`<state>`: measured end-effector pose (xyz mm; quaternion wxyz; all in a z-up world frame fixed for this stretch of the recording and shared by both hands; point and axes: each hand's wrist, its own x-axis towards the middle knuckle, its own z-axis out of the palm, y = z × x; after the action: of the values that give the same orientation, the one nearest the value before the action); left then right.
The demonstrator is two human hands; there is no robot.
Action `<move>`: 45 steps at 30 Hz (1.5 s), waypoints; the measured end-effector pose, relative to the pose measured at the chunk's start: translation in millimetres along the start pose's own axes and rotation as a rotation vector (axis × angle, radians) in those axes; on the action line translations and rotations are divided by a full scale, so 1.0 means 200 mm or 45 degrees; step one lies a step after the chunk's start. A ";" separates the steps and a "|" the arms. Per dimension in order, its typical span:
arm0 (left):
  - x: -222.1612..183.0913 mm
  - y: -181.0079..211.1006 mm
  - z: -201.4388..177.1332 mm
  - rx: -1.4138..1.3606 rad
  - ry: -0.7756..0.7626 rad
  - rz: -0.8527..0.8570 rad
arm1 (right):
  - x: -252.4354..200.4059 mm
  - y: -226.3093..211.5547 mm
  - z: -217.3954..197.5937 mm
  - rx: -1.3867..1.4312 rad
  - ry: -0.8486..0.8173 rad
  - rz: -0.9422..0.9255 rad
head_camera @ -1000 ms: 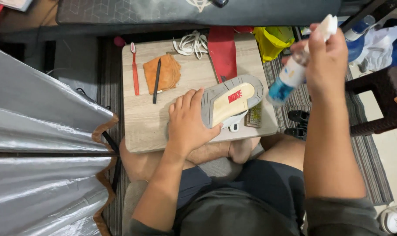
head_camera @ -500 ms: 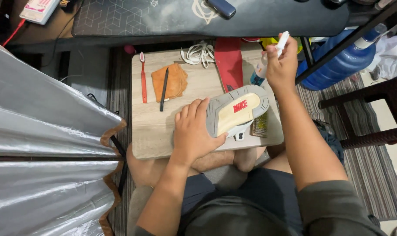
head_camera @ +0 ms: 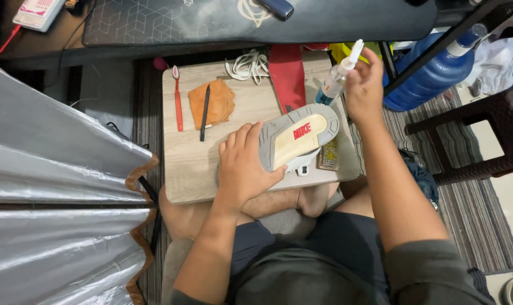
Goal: Cleaning the sole of a shoe using a cleaning block, brush, and spray solution.
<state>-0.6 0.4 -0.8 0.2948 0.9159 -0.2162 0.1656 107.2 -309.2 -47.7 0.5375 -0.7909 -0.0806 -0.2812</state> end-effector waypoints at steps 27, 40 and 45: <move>0.03 -0.01 -0.02 -0.020 -0.292 -0.181 | -0.83 -0.37 0.03 -1.031 -0.305 0.713; 0.03 -0.01 -0.02 -0.021 -0.251 -0.162 | -0.81 -0.22 -0.14 -0.985 0.114 0.513; 0.03 -0.01 -0.03 -0.035 -0.237 -0.153 | -0.72 -0.50 -0.17 -0.267 0.260 0.214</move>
<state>3.3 3.5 5.5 0.2956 0.9345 -0.1895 0.0587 -66.7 -274.3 -34.8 0.4791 -0.8139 0.0708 -0.3211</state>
